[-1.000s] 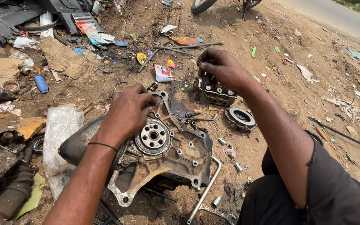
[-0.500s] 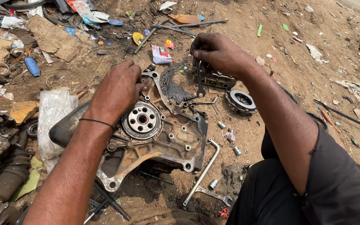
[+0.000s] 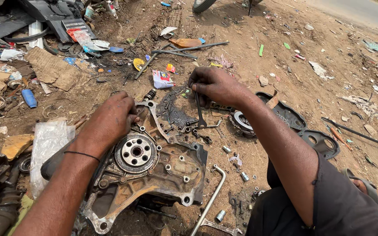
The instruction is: The person is repairing a motorcycle engine on the ground. They use a wrench to tighten bolts and adjust various components of the engine.
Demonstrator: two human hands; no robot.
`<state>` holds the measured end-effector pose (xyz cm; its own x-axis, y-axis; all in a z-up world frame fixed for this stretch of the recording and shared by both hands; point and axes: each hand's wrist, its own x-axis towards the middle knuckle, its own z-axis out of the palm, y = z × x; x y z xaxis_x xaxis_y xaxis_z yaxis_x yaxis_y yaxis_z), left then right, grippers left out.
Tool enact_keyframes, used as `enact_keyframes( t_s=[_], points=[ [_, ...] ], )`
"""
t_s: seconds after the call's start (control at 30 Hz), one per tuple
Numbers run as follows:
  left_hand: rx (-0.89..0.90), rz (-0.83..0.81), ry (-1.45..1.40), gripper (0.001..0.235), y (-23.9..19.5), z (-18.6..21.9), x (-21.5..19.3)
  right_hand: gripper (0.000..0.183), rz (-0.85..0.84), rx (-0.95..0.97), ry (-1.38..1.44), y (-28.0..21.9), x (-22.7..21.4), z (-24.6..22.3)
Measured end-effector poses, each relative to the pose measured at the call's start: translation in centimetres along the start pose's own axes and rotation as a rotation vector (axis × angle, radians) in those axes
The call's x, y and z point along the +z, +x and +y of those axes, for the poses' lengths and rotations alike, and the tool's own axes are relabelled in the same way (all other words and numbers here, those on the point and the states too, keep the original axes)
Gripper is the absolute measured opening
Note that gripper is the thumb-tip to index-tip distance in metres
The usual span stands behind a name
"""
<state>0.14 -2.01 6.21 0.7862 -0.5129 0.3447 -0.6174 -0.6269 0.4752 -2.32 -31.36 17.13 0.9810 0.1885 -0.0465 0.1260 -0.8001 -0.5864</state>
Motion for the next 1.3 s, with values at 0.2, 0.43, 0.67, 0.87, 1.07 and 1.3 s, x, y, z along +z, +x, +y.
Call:
enact_keyframes(
  t_s=[0.2,0.43,0.67,0.87,1.07,1.3],
  points=[
    [-0.027,0.031,0.079,0.025,-1.1,1.3,-0.7,0.02,0.015,0.016,-0.042,-0.9,0.3,-0.1],
    [0.035,0.025,-0.017,0.02,-1.2,0.7,-0.8,0.018,-0.027,0.011,-0.045,-0.6,0.4,-0.4],
    [-0.047,0.075,-0.033,0.025,-0.7,0.9,-0.3,0.017,-0.015,-0.02,-0.068,-0.5,0.2,-1.0],
    [-0.026,0.023,-0.148,0.026,-2.0,1.2,-0.9,0.017,-0.03,-0.025,-0.097,-1.3,0.4,-0.4],
    [-0.024,0.101,-0.07,0.013,-2.0,1.1,0.1,0.017,-0.043,-0.028,-0.095,-1.0,1.0,-1.2],
    [-0.065,0.023,-0.017,0.026,-0.5,0.6,-0.1,0.019,-0.062,-0.03,-0.111,-1.1,1.4,-1.5]
  ],
)
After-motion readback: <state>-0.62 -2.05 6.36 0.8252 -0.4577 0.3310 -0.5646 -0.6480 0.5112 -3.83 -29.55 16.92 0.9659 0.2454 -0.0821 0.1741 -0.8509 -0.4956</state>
